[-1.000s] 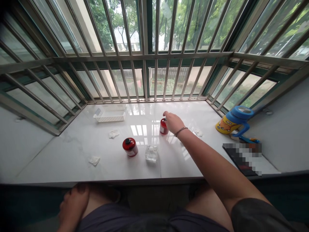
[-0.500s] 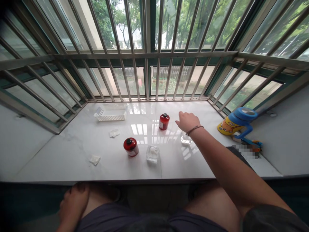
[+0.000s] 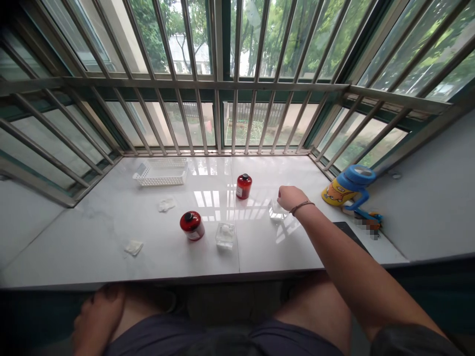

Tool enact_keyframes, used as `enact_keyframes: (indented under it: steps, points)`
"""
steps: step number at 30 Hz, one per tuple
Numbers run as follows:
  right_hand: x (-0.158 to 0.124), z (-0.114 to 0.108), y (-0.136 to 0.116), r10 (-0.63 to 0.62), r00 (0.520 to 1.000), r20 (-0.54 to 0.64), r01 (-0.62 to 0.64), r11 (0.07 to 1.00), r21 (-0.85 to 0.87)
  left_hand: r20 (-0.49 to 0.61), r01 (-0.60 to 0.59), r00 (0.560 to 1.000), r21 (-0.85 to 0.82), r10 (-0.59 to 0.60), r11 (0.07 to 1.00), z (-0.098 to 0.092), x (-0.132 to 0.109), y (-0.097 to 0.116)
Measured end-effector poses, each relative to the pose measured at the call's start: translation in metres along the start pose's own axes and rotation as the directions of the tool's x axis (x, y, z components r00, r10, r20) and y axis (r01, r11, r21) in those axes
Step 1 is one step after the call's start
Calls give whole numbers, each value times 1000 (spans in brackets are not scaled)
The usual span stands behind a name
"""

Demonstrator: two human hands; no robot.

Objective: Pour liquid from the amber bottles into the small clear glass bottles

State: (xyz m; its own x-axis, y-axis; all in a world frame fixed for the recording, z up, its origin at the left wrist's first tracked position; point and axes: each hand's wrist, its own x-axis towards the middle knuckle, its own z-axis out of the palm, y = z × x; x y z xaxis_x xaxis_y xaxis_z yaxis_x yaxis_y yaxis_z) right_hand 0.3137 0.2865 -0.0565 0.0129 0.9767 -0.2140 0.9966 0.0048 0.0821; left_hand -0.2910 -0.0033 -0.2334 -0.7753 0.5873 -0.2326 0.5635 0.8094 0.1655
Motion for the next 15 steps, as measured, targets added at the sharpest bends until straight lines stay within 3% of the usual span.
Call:
enact_keyframes:
  steps: [9,15]
  points:
    - [31,-13,-14,2,998,-70,1,999,40,-41,-68,997,9,68,998,4,1,-5]
    - [42,-28,-34,19,990,-143,-12,998,55,-23,-17,1000,20,17,1000,-4,-6,1]
